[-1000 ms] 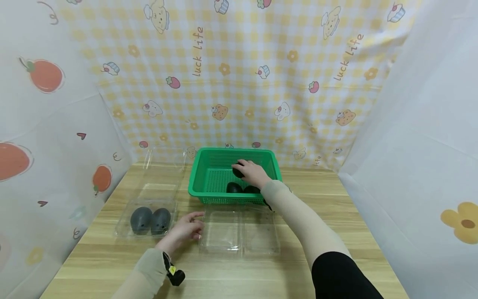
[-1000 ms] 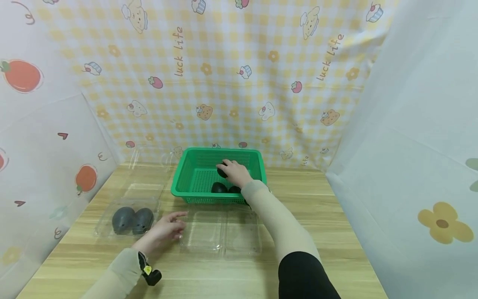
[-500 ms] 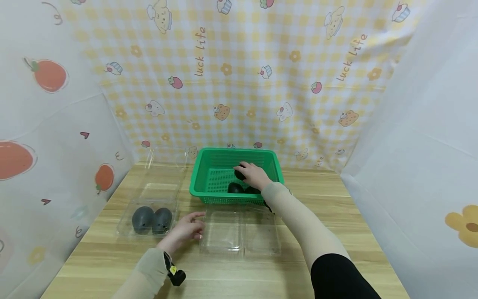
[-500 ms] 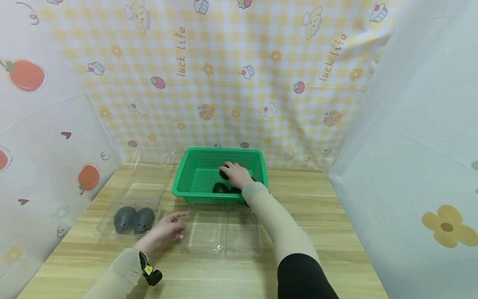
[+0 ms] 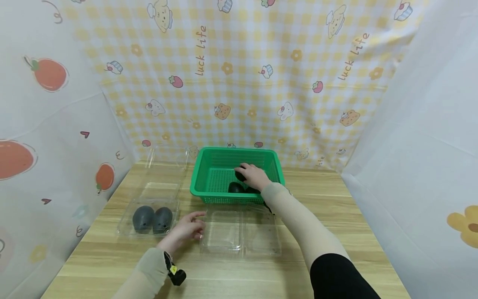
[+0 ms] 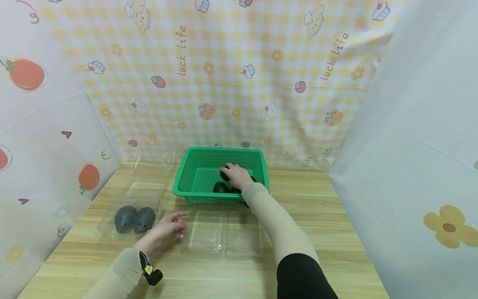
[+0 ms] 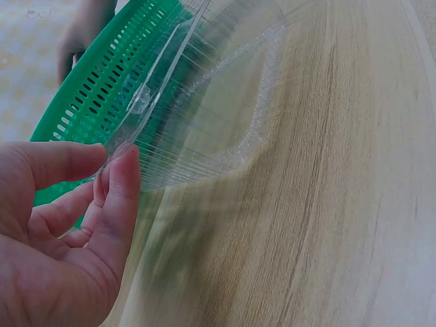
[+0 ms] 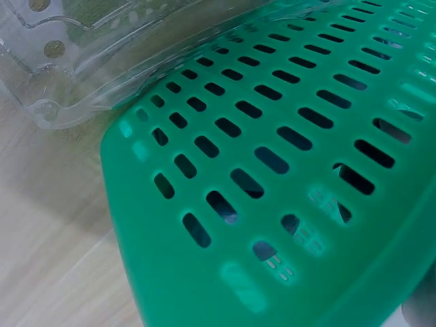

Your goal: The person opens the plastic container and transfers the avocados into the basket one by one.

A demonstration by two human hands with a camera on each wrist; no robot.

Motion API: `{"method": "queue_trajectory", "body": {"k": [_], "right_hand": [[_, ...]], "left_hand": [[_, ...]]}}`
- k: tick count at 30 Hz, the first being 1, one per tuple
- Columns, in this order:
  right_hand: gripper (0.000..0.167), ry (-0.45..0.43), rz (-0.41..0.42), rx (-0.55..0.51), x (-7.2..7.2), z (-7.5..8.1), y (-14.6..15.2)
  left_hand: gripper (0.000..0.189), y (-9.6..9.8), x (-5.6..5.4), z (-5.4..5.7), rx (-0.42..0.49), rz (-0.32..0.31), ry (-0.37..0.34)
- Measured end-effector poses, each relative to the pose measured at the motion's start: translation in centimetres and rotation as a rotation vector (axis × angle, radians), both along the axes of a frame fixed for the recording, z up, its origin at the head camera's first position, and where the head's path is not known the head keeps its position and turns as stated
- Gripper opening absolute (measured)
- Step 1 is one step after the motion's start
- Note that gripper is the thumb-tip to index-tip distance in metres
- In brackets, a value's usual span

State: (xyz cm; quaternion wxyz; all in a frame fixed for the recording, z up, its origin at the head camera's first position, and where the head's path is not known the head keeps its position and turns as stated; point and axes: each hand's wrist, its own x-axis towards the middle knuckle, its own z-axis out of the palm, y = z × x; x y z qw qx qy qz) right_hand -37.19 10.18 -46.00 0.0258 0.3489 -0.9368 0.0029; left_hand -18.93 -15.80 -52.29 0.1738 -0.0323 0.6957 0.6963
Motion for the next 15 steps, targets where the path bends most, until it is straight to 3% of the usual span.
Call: {"method": "queue_trajectory", "body": {"k": [15], "right_hand": [[0.061,-0.039,-0.017,-0.021,0.06,-0.32,0.18]], "left_hand": [[0.052,0.07,0.1,0.23,0.0,-0.01,0.003]]}}
